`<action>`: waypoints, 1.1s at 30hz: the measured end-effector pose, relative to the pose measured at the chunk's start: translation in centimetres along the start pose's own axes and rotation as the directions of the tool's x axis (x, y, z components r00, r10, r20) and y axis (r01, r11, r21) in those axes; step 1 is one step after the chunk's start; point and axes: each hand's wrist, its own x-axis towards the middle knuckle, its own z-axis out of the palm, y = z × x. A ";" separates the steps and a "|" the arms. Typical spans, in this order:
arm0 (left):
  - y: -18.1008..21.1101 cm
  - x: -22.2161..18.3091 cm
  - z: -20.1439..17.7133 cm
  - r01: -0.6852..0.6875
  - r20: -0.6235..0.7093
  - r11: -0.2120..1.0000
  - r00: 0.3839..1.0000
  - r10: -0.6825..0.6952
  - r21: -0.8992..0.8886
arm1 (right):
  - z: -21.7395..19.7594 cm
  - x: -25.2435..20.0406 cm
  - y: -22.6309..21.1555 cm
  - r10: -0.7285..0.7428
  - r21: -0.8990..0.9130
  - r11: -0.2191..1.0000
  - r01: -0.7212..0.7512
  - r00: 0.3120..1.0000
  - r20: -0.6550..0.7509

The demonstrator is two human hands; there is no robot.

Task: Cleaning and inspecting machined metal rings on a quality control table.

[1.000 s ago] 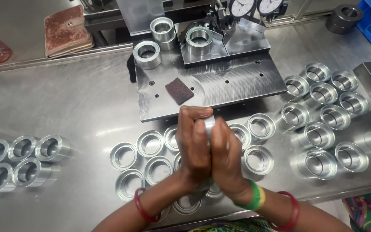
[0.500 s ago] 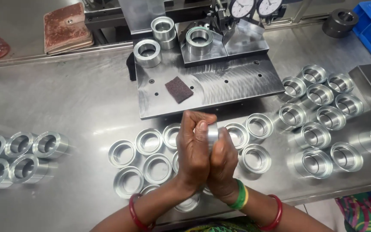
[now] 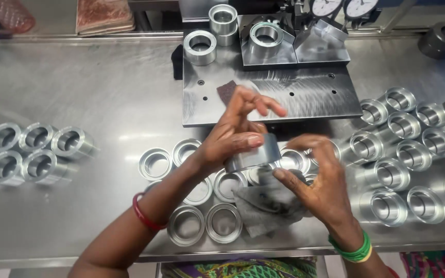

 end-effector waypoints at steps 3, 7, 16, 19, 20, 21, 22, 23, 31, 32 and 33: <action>0.5 1.6 0.9 0.035 0.127 0.996 0.992 -0.025 -0.078 | -1.0 1.3 -1.8 -0.112 0.025 0.993 0.112 0.994 0.005; 0.1 1.6 2.0 0.051 0.146 0.998 0.988 -0.044 -0.042 | -0.4 1.2 0.0 -0.096 0.121 0.989 0.084 0.991 0.093; -0.2 -1.3 5.5 0.087 -0.230 0.964 0.973 -0.028 0.253 | 1.2 0.4 0.0 0.245 0.353 0.919 -0.177 0.956 -0.160; -0.7 -1.7 7.0 0.166 -0.370 0.948 0.927 -0.056 0.272 | 2.2 -0.4 0.6 -0.015 0.122 0.991 0.047 0.967 -0.254; -1.0 -2.0 7.1 0.156 -0.396 0.949 0.918 -0.036 0.275 | 2.5 -0.7 0.5 -0.072 0.064 0.994 0.094 0.954 -0.291; -1.3 -2.2 7.3 0.146 -0.421 0.949 0.907 -0.016 0.279 | 2.8 -0.9 0.3 -0.131 0.004 0.990 0.140 0.937 -0.325; -1.1 -2.1 7.5 0.146 -0.431 0.950 0.902 -0.013 0.276 | 2.8 -1.1 0.3 -0.134 0.006 0.990 0.143 0.940 -0.314; -0.8 -2.1 7.7 0.145 -0.433 0.940 0.902 0.003 0.309 | 2.8 -1.2 0.2 -0.086 0.085 0.989 0.122 0.937 -0.338; 1.4 -1.6 8.5 0.173 -0.384 0.939 0.922 -0.048 0.297 | 2.7 -1.8 0.6 0.034 0.268 0.961 0.073 0.927 -0.374; 1.3 -1.7 8.5 0.160 -0.368 0.938 0.929 -0.039 0.306 | 2.7 -1.8 0.5 0.058 0.313 0.947 0.070 0.923 -0.380; 1.1 -1.8 8.5 0.148 -0.351 0.937 0.936 -0.030 0.315 | 2.7 -1.9 0.6 0.082 0.358 0.931 0.067 0.920 -0.384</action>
